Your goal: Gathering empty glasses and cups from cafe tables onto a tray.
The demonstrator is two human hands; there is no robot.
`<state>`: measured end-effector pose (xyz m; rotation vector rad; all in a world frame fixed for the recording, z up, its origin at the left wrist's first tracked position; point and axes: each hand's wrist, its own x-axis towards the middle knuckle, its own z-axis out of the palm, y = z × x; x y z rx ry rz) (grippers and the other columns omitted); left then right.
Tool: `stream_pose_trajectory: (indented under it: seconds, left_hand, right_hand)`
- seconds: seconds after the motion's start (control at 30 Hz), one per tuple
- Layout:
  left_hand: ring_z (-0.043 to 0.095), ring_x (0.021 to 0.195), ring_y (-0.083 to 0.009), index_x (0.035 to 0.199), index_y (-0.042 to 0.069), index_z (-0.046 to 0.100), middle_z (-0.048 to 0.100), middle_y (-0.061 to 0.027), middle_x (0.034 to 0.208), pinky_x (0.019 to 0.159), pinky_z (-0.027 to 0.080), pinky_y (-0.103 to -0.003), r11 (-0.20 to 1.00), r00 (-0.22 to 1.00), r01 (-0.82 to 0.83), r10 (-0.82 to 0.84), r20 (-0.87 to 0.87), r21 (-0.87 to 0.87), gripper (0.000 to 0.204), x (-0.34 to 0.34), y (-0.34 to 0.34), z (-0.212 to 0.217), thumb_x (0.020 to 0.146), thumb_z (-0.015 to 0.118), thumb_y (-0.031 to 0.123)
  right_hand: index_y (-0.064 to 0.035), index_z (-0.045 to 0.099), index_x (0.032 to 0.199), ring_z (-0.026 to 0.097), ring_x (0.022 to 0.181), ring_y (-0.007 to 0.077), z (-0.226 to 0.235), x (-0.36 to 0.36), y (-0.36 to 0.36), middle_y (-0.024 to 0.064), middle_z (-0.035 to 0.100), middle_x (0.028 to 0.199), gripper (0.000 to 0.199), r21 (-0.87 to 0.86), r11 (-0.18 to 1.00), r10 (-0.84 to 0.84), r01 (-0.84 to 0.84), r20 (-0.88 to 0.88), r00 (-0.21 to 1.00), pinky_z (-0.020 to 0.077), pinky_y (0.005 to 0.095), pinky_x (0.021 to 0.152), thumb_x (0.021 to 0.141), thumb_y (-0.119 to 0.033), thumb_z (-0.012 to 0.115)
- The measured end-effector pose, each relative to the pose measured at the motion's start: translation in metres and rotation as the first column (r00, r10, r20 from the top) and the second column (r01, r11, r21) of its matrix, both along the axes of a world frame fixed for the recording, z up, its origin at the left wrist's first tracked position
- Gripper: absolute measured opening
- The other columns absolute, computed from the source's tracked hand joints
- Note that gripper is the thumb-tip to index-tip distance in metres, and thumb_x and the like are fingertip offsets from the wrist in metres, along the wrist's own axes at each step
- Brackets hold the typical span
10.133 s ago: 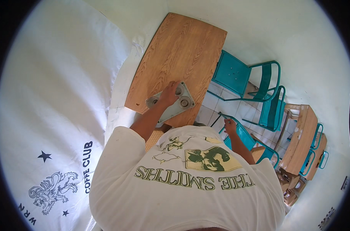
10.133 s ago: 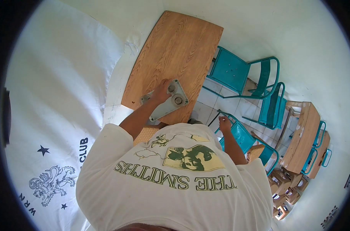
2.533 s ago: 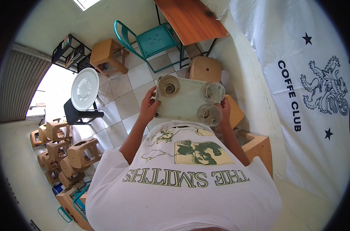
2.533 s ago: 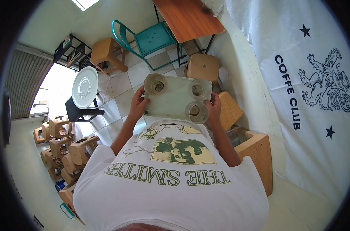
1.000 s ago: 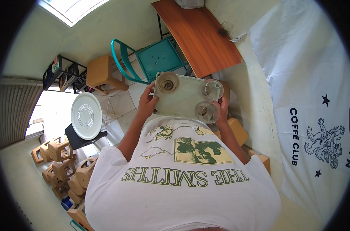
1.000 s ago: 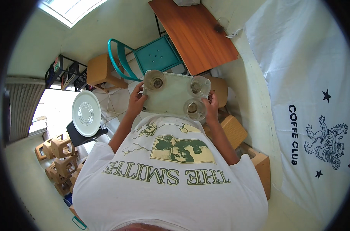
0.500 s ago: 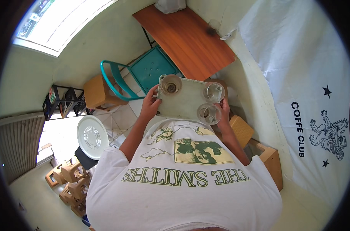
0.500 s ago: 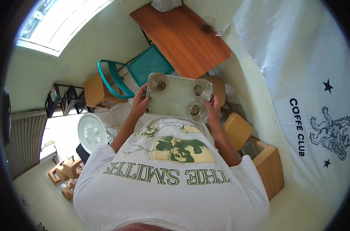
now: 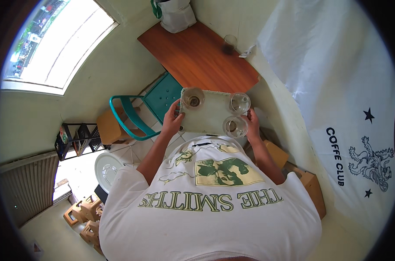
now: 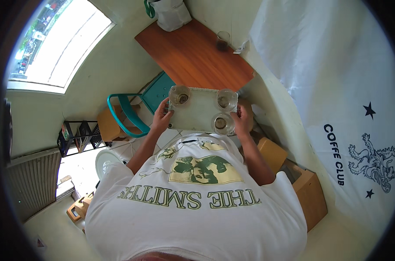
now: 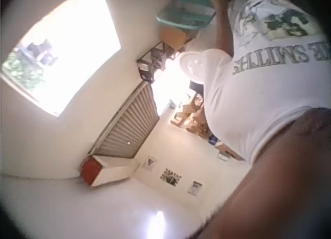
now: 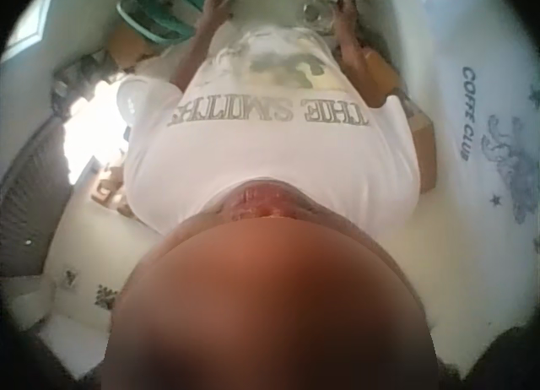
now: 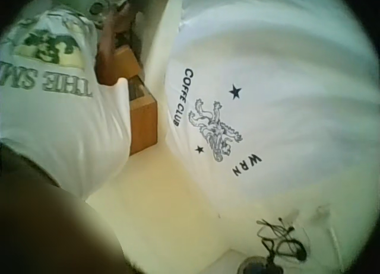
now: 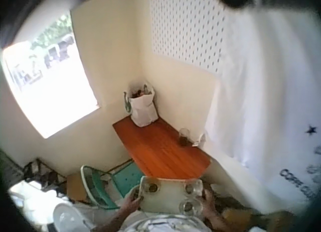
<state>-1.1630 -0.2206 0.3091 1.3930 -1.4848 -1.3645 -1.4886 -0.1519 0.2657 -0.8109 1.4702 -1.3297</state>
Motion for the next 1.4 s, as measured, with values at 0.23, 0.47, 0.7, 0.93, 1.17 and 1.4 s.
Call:
stream_pose_trajectory:
  seconds: [0.23,0.47,0.7,0.93,1.17,1.4]
  left_hand:
    - [0.048,0.073,-0.0096,0.136,0.009,0.042,0.053,-0.0018,0.095,0.071,0.044,-0.024,1.0,0.985,0.016,-0.017,0.173,0.004,0.057,-0.019,-0.035,-0.013,0.081,0.057,0.002]
    - [0.055,0.073,-0.0177,0.135,0.01,0.042,0.055,-0.0084,0.097,0.071,0.048,-0.031,0.996,0.961,0.09,-0.089,0.263,0.009,0.057,-0.018,-0.064,-0.049,0.08,0.056,0.004]
    - [0.062,0.075,-0.025,0.134,0.01,0.041,0.059,-0.0155,0.102,0.07,0.05,-0.036,0.979,0.908,0.185,-0.204,0.367,0.087,0.056,-0.012,-0.12,-0.083,0.08,0.054,0.008]
    - [0.059,0.099,-0.0358,0.134,0.015,0.043,0.058,-0.016,0.115,0.085,0.049,-0.043,0.946,0.846,0.319,-0.312,0.432,0.059,0.057,-0.026,-0.195,-0.106,0.078,0.051,0.007]
    - [0.055,0.107,-0.0339,0.133,0.014,0.046,0.054,-0.0153,0.114,0.089,0.047,-0.042,0.938,0.809,0.342,-0.323,0.491,0.055,0.058,-0.028,-0.236,-0.129,0.076,0.054,0.006]
    - [0.053,0.11,-0.0355,0.135,0.016,0.043,0.052,-0.0156,0.12,0.091,0.046,-0.044,0.922,0.767,0.376,-0.368,0.526,0.097,0.059,-0.043,-0.264,-0.136,0.077,0.05,0.006]
  right_hand:
    - [-0.0026,0.06,0.104,0.051,0.069,0.0097,-0.032,-0.029,-0.035,0.0013,0.058,0.079,0.029,0.034,0.996,0.085,-0.08,-0.213,0.973,0.043,0.0253,0.065,0.075,-0.007,0.06]
    - [-0.0022,0.058,0.092,0.054,0.066,0.0159,-0.047,-0.029,-0.06,0.006,0.057,0.072,0.02,0.24,0.968,0.18,-0.078,-0.44,0.88,0.0441,0.0308,0.062,0.073,-0.008,0.06]
    - [-0.0004,0.059,0.096,0.058,0.07,0.0183,-0.037,-0.003,-0.091,0.009,0.062,0.076,0.027,0.387,0.922,0.184,0.015,-0.473,0.862,0.0458,0.0344,0.065,0.07,-0.009,0.06]
    - [-0.0029,0.059,0.104,0.063,0.089,0.035,-0.142,-0.008,-0.115,0.0186,0.064,0.094,0.035,0.305,0.943,0.035,0.132,-0.486,0.873,0.0486,0.0407,0.079,0.069,-0.008,0.057]
    - [-0.0073,0.06,0.11,0.059,0.099,0.0384,-0.11,0.006,-0.154,0.0205,0.064,0.102,0.039,0.453,0.878,0.131,0.154,-0.538,0.833,0.0473,0.0424,0.083,0.071,-0.011,0.059]
    - [-0.0088,0.052,0.124,0.057,0.105,0.0386,-0.153,-0.008,-0.167,0.022,0.061,0.112,0.052,0.537,0.817,0.152,0.209,-0.551,0.821,0.0458,0.0435,0.089,0.074,-0.015,0.06]
